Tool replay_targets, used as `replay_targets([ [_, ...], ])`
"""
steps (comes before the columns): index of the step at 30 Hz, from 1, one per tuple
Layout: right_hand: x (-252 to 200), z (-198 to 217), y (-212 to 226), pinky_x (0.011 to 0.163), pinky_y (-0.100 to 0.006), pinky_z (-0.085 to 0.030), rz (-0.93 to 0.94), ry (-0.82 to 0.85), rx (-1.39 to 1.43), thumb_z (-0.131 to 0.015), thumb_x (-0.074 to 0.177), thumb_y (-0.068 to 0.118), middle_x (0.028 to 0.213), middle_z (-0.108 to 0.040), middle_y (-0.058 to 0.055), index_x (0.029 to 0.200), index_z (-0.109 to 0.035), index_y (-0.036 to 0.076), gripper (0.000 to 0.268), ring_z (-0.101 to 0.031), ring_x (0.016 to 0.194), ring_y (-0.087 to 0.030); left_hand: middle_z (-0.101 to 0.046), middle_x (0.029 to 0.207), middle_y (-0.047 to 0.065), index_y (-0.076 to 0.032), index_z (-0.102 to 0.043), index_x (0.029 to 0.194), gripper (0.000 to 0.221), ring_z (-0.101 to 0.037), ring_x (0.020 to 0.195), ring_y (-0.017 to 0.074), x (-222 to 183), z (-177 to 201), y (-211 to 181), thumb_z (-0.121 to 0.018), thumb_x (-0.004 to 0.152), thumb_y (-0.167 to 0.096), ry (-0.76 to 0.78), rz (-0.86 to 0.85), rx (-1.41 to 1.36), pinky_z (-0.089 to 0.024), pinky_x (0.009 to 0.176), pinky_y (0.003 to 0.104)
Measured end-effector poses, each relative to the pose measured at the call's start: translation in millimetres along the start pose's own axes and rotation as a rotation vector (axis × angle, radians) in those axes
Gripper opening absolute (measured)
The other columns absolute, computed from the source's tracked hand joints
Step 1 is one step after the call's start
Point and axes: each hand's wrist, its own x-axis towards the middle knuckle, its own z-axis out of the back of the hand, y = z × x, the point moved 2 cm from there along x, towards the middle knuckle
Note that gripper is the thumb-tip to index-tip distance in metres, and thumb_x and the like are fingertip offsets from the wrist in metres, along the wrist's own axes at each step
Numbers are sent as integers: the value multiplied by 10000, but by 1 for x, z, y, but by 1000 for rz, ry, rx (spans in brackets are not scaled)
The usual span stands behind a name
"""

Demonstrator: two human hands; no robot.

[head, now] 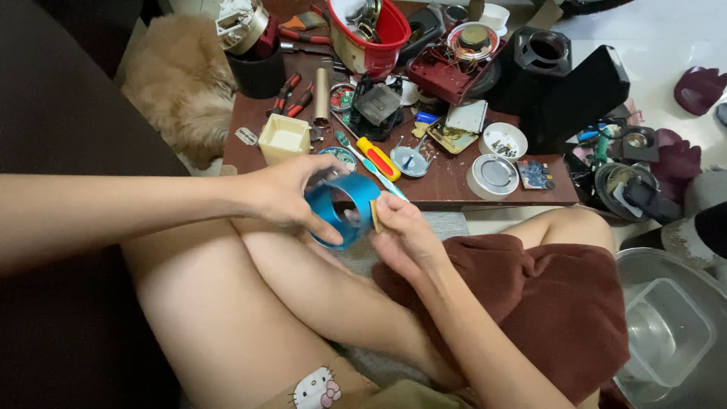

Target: The person manually sands a blue cylindrical metal piece using a small piece of sandpaper.

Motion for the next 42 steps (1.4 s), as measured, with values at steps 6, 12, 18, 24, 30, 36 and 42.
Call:
replay_targets([
  [6,10,-27,8,891,-362,-519,-91,-365,-193,-669,1001,266,1072,-726,-108,1129,-701,-35,329,-671,942,-176,-652,948,19,-43,-644,1194,782,-641,859,135,-2,-9,-14,-983,552,-331,19,77,-37,-583,753,307],
  [12,8,-1,11,962,-361,-532,-80,-74,-163,-693,1012,229,1103,-704,-90,1149,-669,-20,285,-668,1006,-165,-730,948,25,-78,-700,1176,724,-687,847,137,-4,0,-30,-955,571,-383,10,65,78,-590,757,299],
  [18,3,40,8,1063,-330,-473,47,-20,-86,-689,1080,190,1208,-675,-72,1265,-632,-22,287,-631,1109,-151,-731,1074,27,-98,-677,1256,751,-673,985,131,5,10,-31,-937,619,-401,29,67,51,-568,866,304],
  [24,-4,-8,20,957,-399,-541,-43,-413,-46,-628,967,384,1134,-712,-93,1243,-628,22,456,-665,1034,-197,-708,1125,7,-118,-631,1319,846,-642,1040,126,1,-5,-20,-958,566,-321,164,110,-33,-529,911,315],
  [30,4,6,12,893,-357,-556,-47,-443,-127,-663,999,367,1104,-688,-59,1244,-643,11,432,-659,975,-157,-709,1087,13,-103,-647,1279,791,-650,1031,124,-2,0,-25,-967,579,-287,154,108,18,-538,918,305],
  [36,2,2,26,845,-335,-552,-85,-138,-388,-752,918,188,1051,-708,-77,1188,-652,22,332,-675,906,-150,-705,1056,9,-101,-653,1298,770,-646,1004,126,-4,1,-21,-944,603,-260,102,71,-7,-545,904,299],
  [42,19,-4,27,810,-334,-577,-100,-435,-247,-653,989,296,1027,-751,-93,1142,-701,-52,383,-704,867,-155,-710,1102,51,-58,-610,1325,709,-652,958,115,4,-4,-5,-907,715,-265,11,-4,-104,-572,847,310],
])
